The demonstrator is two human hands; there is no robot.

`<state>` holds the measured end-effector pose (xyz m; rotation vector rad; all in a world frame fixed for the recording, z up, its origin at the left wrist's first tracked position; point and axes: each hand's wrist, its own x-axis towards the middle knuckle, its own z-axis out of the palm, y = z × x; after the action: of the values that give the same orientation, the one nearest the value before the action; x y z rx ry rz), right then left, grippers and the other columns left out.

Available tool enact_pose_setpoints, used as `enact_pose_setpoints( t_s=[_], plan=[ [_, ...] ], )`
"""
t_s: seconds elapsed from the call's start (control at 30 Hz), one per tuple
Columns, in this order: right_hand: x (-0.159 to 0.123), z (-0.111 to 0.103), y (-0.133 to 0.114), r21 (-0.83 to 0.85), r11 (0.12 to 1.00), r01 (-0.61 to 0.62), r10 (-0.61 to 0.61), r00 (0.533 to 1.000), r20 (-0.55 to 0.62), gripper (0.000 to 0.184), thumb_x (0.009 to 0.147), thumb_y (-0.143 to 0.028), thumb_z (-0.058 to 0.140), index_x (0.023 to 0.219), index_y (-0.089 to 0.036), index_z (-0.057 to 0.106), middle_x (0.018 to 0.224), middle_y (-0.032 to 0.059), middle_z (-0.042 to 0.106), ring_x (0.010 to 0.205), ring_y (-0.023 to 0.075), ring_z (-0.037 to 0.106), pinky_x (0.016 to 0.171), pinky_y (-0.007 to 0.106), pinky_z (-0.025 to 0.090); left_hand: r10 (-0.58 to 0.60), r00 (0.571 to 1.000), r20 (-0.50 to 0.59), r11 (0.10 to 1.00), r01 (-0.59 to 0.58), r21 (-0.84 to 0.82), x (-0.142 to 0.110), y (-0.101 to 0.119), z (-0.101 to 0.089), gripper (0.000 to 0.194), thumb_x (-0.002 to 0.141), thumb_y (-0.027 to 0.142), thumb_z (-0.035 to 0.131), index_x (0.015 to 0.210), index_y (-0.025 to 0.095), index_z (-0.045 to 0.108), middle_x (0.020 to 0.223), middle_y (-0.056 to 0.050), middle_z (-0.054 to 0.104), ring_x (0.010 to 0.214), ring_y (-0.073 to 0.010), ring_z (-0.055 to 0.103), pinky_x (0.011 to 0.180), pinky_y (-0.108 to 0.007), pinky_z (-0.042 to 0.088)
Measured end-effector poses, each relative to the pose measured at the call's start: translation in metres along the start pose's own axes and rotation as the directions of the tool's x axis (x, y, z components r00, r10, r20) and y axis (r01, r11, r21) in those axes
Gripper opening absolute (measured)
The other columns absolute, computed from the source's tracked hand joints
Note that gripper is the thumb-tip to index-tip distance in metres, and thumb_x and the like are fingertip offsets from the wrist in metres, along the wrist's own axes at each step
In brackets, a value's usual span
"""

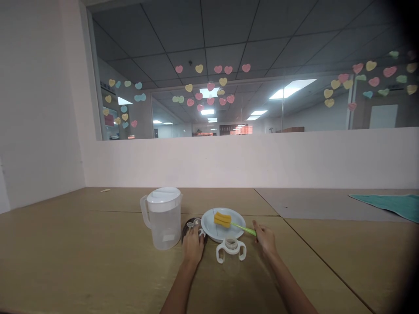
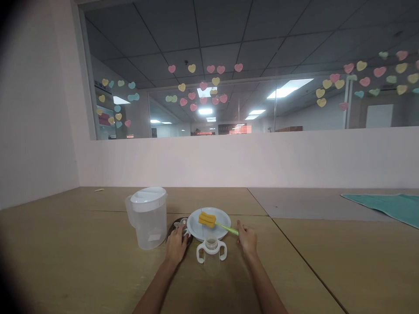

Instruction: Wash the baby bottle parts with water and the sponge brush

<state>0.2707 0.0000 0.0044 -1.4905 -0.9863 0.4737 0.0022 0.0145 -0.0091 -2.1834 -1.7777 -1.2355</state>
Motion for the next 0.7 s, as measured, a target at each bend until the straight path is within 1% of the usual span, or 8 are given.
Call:
enact_pose_setpoints(
  t_s=[0.07, 0.13, 0.23, 0.3, 0.37, 0.47, 0.6, 0.7],
  plan=[
    [0.000, -0.001, -0.002, -0.001, 1.000, -0.006, 0.006, 1.000, 0.000, 0.058, 0.071, -0.070, 0.044, 0.036, -0.024, 0.038, 0.030, 0.0005, 0.041, 0.040, 0.0162, 0.045, 0.049, 0.027, 0.032, 0.042, 0.995, -0.091, 0.999, -0.045, -0.029, -0.002, 0.008, -0.007, 0.033, 0.090, 0.024, 0.035, 0.114, 0.018, 0.056, 0.111, -0.011, 0.064, 0.105, -0.0251, 0.056, 0.091, -0.040, 0.041],
    [0.000, -0.001, -0.002, -0.003, 1.000, -0.003, 0.003, 1.000, 0.001, 0.057, 0.071, -0.069, 0.045, 0.036, -0.024, 0.038, 0.031, 0.0007, 0.042, 0.040, 0.0163, 0.045, 0.049, 0.027, 0.032, 0.170, 0.971, -0.165, 0.978, -0.187, -0.093, -0.006, 0.017, -0.014, 0.031, 0.092, 0.027, 0.034, 0.108, 0.020, 0.058, 0.107, -0.009, 0.064, 0.103, -0.0233, 0.057, 0.091, -0.039, 0.041],
    [0.001, -0.001, -0.001, -0.006, 1.000, -0.009, 0.009, 1.000, -0.006, 0.057, 0.071, -0.069, 0.045, 0.036, -0.024, 0.039, 0.030, 0.0004, 0.041, 0.040, 0.0163, 0.045, 0.049, 0.027, 0.032, 0.471, 0.879, -0.068, 0.861, -0.476, -0.179, -0.016, 0.034, -0.020, 0.028, 0.088, 0.034, 0.043, 0.105, 0.020, 0.060, 0.102, -0.009, 0.065, 0.099, -0.0234, 0.057, 0.090, -0.037, 0.043],
    [0.003, 0.000, 0.002, -0.004, 1.000, -0.011, 0.011, 1.000, -0.010, 0.057, 0.070, -0.070, 0.044, 0.036, -0.024, 0.038, 0.030, 0.0002, 0.040, 0.039, 0.0161, 0.044, 0.049, 0.027, 0.033, 0.549, 0.836, -0.020, 0.812, -0.538, -0.228, -0.022, 0.045, -0.019, 0.035, 0.085, 0.039, 0.047, 0.111, 0.018, 0.058, 0.105, -0.011, 0.064, 0.098, -0.0250, 0.058, 0.088, -0.039, 0.045],
    [0.004, 0.000, 0.004, 0.004, 1.000, 0.003, -0.003, 1.000, -0.015, 0.058, 0.070, -0.071, 0.043, 0.036, -0.024, 0.038, 0.030, 0.0000, 0.040, 0.039, 0.0157, 0.044, 0.048, 0.027, 0.032, 0.570, 0.821, 0.030, 0.797, -0.544, -0.261, -0.027, 0.054, -0.013, 0.044, 0.083, 0.044, 0.050, 0.117, 0.017, 0.055, 0.110, -0.013, 0.063, 0.102, -0.0270, 0.057, 0.090, -0.041, 0.045],
    [0.005, 0.000, 0.005, 0.008, 1.000, 0.020, -0.020, 1.000, -0.020, 0.058, 0.069, -0.072, 0.043, 0.036, -0.025, 0.038, 0.030, 0.0001, 0.041, 0.039, 0.0156, 0.043, 0.048, 0.027, 0.032, 0.562, 0.823, 0.078, 0.794, -0.511, -0.330, -0.034, 0.063, -0.001, 0.055, 0.079, 0.047, 0.055, 0.125, 0.017, 0.049, 0.119, -0.015, 0.059, 0.111, -0.0277, 0.055, 0.097, -0.042, 0.043],
    [0.006, 0.001, 0.006, 0.023, 1.000, 0.012, -0.012, 1.000, -0.020, 0.057, 0.068, -0.071, 0.044, 0.036, -0.025, 0.037, 0.030, 0.0001, 0.040, 0.038, 0.0160, 0.044, 0.048, 0.028, 0.033, 0.477, 0.871, 0.118, 0.800, -0.375, -0.468, -0.041, 0.071, 0.013, 0.059, 0.070, 0.043, 0.067, 0.122, 0.020, 0.050, 0.116, -0.012, 0.062, 0.107, -0.0259, 0.058, 0.094, -0.038, 0.047],
    [0.007, 0.003, 0.008, 0.058, 0.998, -0.001, 0.002, 1.000, -0.017, 0.054, 0.068, -0.068, 0.045, 0.038, -0.024, 0.039, 0.030, -0.0007, 0.040, 0.037, 0.0154, 0.043, 0.047, 0.027, 0.033, 0.375, 0.907, 0.190, 0.820, -0.229, -0.524, -0.041, 0.075, 0.015, 0.073, 0.059, 0.040, 0.077, 0.124, 0.023, 0.048, 0.115, -0.009, 0.063, 0.102, -0.0262, 0.060, 0.090, -0.038, 0.049]
  ],
)
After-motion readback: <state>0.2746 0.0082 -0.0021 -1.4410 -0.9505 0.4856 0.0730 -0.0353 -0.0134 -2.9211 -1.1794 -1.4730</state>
